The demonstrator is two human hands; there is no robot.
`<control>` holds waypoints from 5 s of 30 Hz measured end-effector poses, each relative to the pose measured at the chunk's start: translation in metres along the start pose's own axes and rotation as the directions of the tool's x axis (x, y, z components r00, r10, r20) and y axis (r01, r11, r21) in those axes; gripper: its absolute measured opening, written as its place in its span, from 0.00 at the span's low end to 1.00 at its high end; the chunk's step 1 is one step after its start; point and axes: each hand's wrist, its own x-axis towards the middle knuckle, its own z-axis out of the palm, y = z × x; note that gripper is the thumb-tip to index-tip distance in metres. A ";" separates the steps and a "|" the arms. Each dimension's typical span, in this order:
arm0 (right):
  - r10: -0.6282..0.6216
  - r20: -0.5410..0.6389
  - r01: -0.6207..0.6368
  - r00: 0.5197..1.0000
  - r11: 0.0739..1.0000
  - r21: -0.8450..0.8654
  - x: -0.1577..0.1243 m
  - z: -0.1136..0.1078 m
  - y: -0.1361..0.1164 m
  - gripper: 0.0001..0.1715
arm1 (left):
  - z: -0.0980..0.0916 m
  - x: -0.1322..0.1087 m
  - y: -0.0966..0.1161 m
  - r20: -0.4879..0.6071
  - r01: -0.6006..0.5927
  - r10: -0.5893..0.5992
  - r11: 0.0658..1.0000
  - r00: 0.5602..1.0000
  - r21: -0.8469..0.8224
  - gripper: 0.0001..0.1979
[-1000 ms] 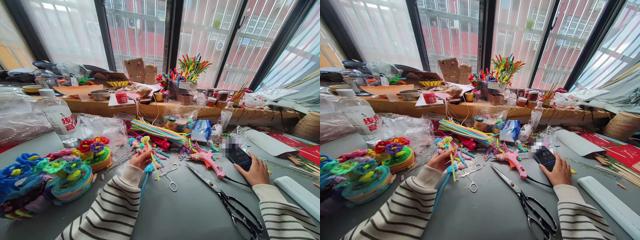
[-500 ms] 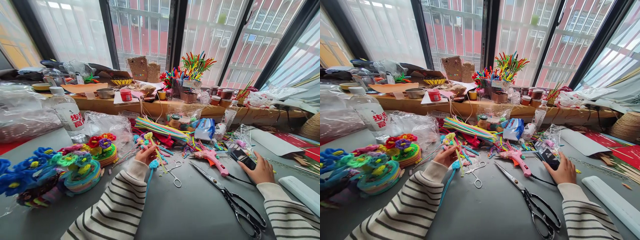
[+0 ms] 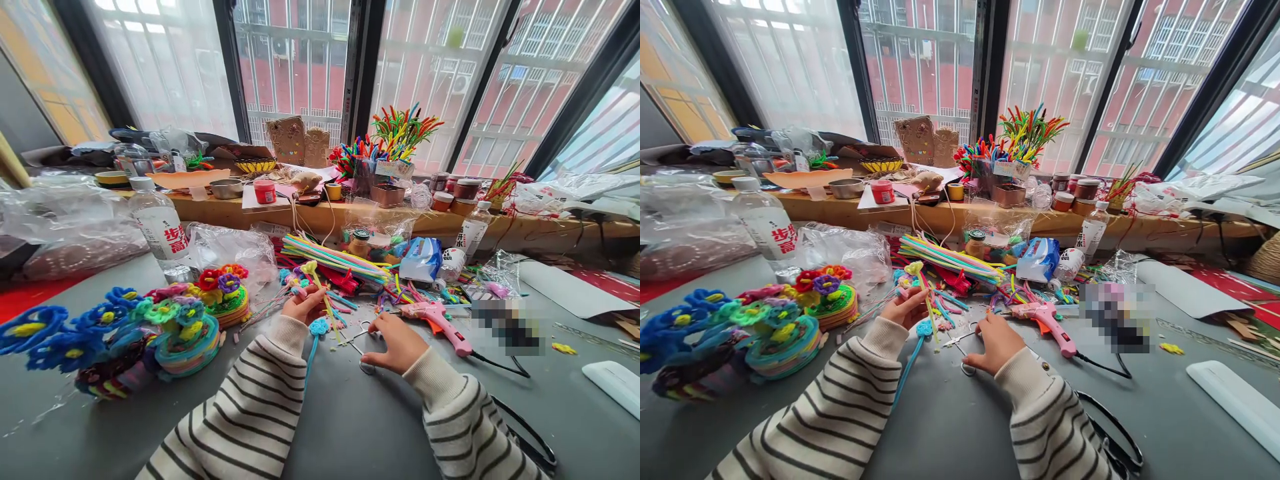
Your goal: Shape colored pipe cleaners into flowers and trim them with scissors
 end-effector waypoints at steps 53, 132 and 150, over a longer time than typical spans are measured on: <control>0.093 -0.107 0.079 0.990 0.273 0.959 0.006 0.035 -0.033 0.13 | 0.007 -0.009 -0.011 0.179 0.016 -0.030 0.997 0.983 0.079 0.15; -0.366 -0.049 0.295 0.929 0.656 0.695 -0.012 0.044 -0.044 0.36 | -0.003 0.000 -0.007 0.144 0.009 -0.003 0.999 0.990 -0.039 0.07; -0.370 -0.077 0.308 0.926 0.619 0.723 -0.012 0.041 -0.046 0.36 | 0.000 -0.004 -0.010 0.185 0.033 -0.030 0.999 0.982 -0.015 0.07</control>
